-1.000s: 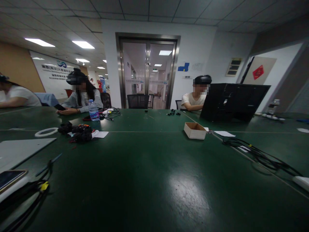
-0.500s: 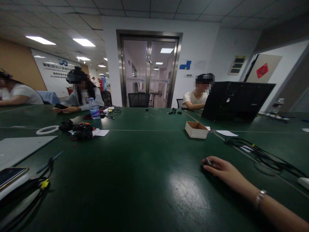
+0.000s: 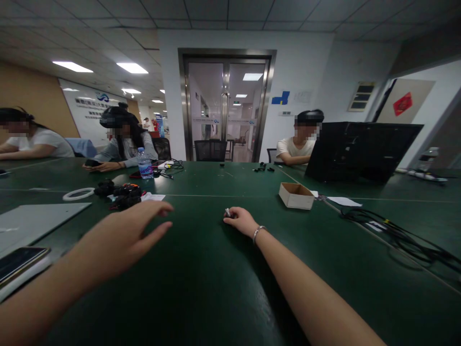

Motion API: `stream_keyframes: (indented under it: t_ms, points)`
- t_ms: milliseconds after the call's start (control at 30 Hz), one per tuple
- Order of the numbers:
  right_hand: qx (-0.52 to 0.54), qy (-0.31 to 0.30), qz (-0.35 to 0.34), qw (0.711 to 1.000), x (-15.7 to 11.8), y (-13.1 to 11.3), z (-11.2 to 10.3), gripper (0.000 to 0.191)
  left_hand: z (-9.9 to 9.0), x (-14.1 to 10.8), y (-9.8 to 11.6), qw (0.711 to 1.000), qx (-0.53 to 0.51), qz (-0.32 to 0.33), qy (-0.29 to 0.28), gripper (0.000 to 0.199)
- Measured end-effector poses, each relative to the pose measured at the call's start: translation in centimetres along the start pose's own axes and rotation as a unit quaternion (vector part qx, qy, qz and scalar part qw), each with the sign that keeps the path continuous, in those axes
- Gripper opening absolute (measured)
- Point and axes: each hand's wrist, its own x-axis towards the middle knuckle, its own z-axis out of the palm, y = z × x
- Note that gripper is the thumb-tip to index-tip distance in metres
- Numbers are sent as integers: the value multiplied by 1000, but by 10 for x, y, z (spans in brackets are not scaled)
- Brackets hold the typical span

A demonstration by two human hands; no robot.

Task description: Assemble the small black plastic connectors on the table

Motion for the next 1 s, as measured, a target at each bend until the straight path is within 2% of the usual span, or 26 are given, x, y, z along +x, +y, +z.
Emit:
stream_keyframes:
  t_ms: [67,133,233,333,433,567,733,833,1000]
  points:
    - [-46,25,-15,999,3,-5,6,11,39,30,8,989,97,93,-65,34]
    - [-80,51,-34,995,2,-7,10,11,89,63,10,979,119,140,-83,37]
    - [-75,52,-51,995,2,-4,9,9,159,102,5,982,112,124,-90,44]
    - [-58,65,-29,996,3,1,5,16,201,120,-2,985,82,114,-95,41]
    - [-94,86,-19,992,5,5,1,11,214,121,-10,990,60,98,-85,39]
    - [-119,82,-46,988,6,5,2,5,215,114,-22,991,24,116,-56,33]
    - [-116,87,-11,989,7,7,2,8,216,112,-27,995,3,93,-29,26]
    - [-74,95,-5,993,7,10,1,7,215,112,-25,996,-11,89,-27,22]
    - [41,126,-15,991,5,14,1,11,213,112,-27,991,-105,86,-2,17]
